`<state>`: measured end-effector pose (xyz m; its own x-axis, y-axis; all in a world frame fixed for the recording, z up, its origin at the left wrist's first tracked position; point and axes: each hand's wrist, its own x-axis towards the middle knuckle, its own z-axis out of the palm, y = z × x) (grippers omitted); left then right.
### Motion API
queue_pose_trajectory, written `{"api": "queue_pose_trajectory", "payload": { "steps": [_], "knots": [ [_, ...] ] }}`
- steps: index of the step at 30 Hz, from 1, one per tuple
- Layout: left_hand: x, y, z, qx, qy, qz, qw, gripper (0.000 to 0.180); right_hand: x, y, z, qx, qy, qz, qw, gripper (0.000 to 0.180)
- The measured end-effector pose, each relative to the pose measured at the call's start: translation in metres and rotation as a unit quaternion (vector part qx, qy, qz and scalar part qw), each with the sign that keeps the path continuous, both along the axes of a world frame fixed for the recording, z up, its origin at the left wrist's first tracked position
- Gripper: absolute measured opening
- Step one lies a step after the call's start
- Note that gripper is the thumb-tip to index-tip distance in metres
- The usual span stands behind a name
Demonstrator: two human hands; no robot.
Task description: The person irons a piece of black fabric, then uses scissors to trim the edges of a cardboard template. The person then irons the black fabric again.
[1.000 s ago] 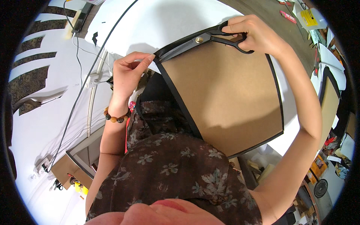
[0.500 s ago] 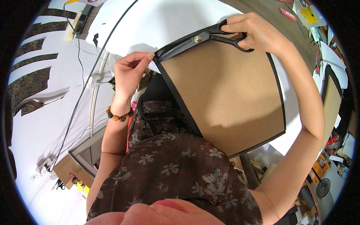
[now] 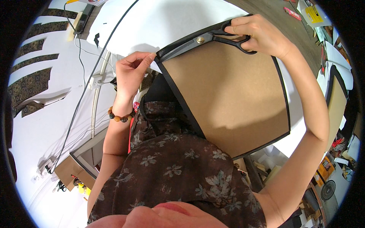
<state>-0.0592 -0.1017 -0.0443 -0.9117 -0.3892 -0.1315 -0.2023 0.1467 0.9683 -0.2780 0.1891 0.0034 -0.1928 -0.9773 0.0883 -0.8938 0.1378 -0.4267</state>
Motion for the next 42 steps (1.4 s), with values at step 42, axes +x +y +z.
{"api": "queue_pose_trajectory", "payload": {
  "steps": [42],
  "knots": [
    [-0.047,-0.236,-0.036,-0.367,0.069,0.13,0.919,0.021,0.149,0.073,0.031,-0.193,-0.056,-0.407,0.891,0.035]
  ]
}}
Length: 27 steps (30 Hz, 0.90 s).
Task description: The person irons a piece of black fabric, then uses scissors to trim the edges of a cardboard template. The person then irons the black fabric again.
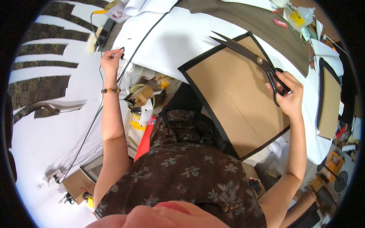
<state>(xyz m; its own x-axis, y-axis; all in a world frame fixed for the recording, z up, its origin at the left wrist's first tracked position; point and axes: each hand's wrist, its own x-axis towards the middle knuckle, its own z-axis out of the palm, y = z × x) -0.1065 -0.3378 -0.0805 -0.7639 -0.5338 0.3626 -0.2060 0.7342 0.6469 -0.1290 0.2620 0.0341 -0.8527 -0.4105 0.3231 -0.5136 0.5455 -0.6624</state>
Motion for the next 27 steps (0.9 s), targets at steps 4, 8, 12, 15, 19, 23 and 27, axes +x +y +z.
{"api": "queue_pose_trajectory", "payload": {
  "steps": [4,8,12,15,19,23,27],
  "knots": [
    [-0.001,0.002,-0.005,-0.052,0.004,-0.002,0.999,0.045,0.021,0.004,-0.002,-0.012,0.027,-0.058,0.998,0.033],
    [-0.003,0.038,0.033,-0.249,-0.028,-0.019,0.968,0.056,0.038,0.014,-0.014,-0.141,-0.056,-0.202,0.967,0.029],
    [-0.044,0.125,0.094,-0.16,0.07,-0.172,0.97,0.032,0.054,0.024,-0.019,-0.2,-0.133,-0.316,0.918,0.029],
    [-0.067,0.22,0.091,0.057,0.093,-0.431,0.896,0.016,0.053,0.034,-0.037,-0.207,-0.146,-0.327,0.91,0.03],
    [-0.057,0.288,0.08,0.027,-0.052,-0.517,0.854,0.022,0.099,0.058,-0.052,-0.091,-0.062,-0.441,0.891,0.03],
    [-0.021,0.27,0.094,0.091,-0.084,-0.441,0.889,0.019,0.191,0.071,-0.064,-0.063,-0.068,-0.563,0.821,0.032],
    [-0.012,0.262,0.088,0.121,-0.084,-0.442,0.885,0.013,0.259,0.043,-0.111,-0.277,-0.209,-0.582,0.735,0.032]
  ]
}}
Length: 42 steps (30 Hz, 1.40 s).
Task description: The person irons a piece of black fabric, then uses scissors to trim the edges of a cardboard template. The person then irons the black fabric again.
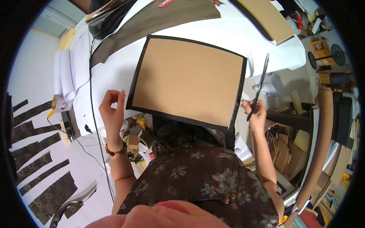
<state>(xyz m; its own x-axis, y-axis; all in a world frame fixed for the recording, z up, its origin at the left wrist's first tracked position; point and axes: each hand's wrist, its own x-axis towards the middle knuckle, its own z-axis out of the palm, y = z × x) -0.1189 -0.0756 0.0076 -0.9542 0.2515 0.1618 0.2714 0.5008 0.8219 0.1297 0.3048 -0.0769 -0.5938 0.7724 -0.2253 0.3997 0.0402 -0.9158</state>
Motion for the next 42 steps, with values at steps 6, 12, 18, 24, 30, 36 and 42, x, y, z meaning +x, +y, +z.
{"api": "queue_pose_trajectory", "payload": {
  "steps": [6,12,18,24,30,36,42],
  "knots": [
    [0.024,0.036,0.006,-0.208,0.172,-0.394,0.879,0.072,-0.004,-0.029,0.01,-0.194,0.075,-0.003,0.978,0.03],
    [0.052,0.037,-0.038,-0.429,0.283,-0.36,0.778,0.088,-0.005,-0.014,0.01,-0.087,0.123,0.022,0.988,0.027],
    [0.112,0.074,-0.057,-0.506,0.239,-0.215,0.801,0.082,0.007,-0.004,-0.009,-0.005,0.181,-0.024,0.983,0.024],
    [0.111,0.148,-0.02,-0.159,0.099,-0.258,0.948,0.06,0.005,-0.01,-0.025,0.007,0.264,-0.038,0.964,0.027],
    [0.077,0.09,-0.05,-0.113,0.22,-0.177,0.953,0.041,0.005,-0.02,-0.007,0.063,0.167,0.063,0.982,0.028],
    [0.106,0.085,-0.053,-0.016,0.181,-0.174,0.968,0.033,-0.019,-0.048,0.028,0.083,0.114,0.141,0.98,0.033],
    [0.079,0.024,-0.046,-0.002,0.134,-0.048,0.99,0.025,-0.039,-0.074,0.051,0.081,0.108,0.217,0.967,0.037]
  ]
}}
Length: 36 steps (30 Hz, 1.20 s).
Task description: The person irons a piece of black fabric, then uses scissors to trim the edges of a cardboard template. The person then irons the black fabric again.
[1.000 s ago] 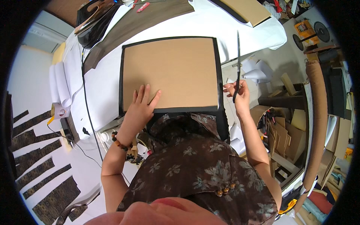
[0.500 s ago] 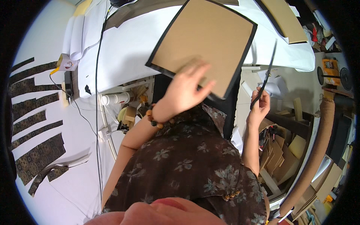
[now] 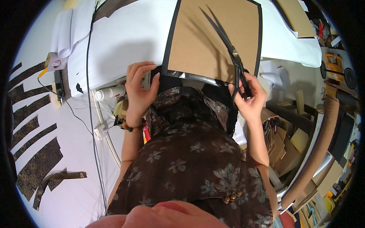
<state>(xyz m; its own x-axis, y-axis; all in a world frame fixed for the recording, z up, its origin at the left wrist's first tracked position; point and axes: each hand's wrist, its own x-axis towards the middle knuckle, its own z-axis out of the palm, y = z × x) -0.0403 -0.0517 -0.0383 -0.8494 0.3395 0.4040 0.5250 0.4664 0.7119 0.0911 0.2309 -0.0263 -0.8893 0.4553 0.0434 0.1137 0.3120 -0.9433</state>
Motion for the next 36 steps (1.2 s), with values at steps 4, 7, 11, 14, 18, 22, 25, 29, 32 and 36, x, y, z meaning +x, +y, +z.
{"api": "queue_pose_trajectory", "payload": {
  "steps": [4,7,11,14,18,22,25,29,32,36],
  "knots": [
    [-0.012,-0.009,0.005,-0.081,0.035,-0.084,0.993,0.026,-0.008,-0.003,-0.005,0.03,-0.022,0.023,0.999,0.036],
    [-0.019,-0.006,0.012,-0.119,0.06,-0.12,0.984,0.026,-0.008,-0.006,-0.005,0.035,-0.026,0.028,0.999,0.038],
    [-0.03,-0.006,0.011,-0.146,0.086,-0.161,0.972,0.02,-0.005,-0.005,-0.006,0.041,-0.024,0.035,0.998,0.039],
    [-0.041,-0.003,0.014,-0.165,0.082,-0.199,0.963,0.013,-0.004,-0.003,0.001,0.122,-0.038,0.052,0.99,0.04],
    [-0.069,0.005,0.022,-0.188,0.047,-0.288,0.938,0.009,-0.002,0.014,0.017,0.265,-0.019,0.143,0.954,0.044],
    [-0.073,0.0,0.03,-0.156,-0.039,-0.322,0.933,0.017,0.0,0.027,0.03,0.31,-0.029,0.186,0.932,0.047],
    [-0.066,-0.005,0.017,-0.142,-0.006,-0.322,0.936,0.021,0.006,0.033,0.029,0.319,-0.037,0.18,0.93,0.047],
    [-0.067,-0.003,0.012,-0.134,0.016,-0.34,0.931,0.02,0.008,0.034,0.025,0.322,-0.038,0.183,0.928,0.048],
    [-0.073,0.0,0.01,-0.129,0.013,-0.354,0.926,0.015,0.006,0.033,0.026,0.334,-0.036,0.2,0.92,0.049],
    [-0.085,0.006,0.007,-0.141,-0.002,-0.372,0.918,0.011,0.004,0.04,0.029,0.336,-0.047,0.241,0.91,0.052]
  ]
}}
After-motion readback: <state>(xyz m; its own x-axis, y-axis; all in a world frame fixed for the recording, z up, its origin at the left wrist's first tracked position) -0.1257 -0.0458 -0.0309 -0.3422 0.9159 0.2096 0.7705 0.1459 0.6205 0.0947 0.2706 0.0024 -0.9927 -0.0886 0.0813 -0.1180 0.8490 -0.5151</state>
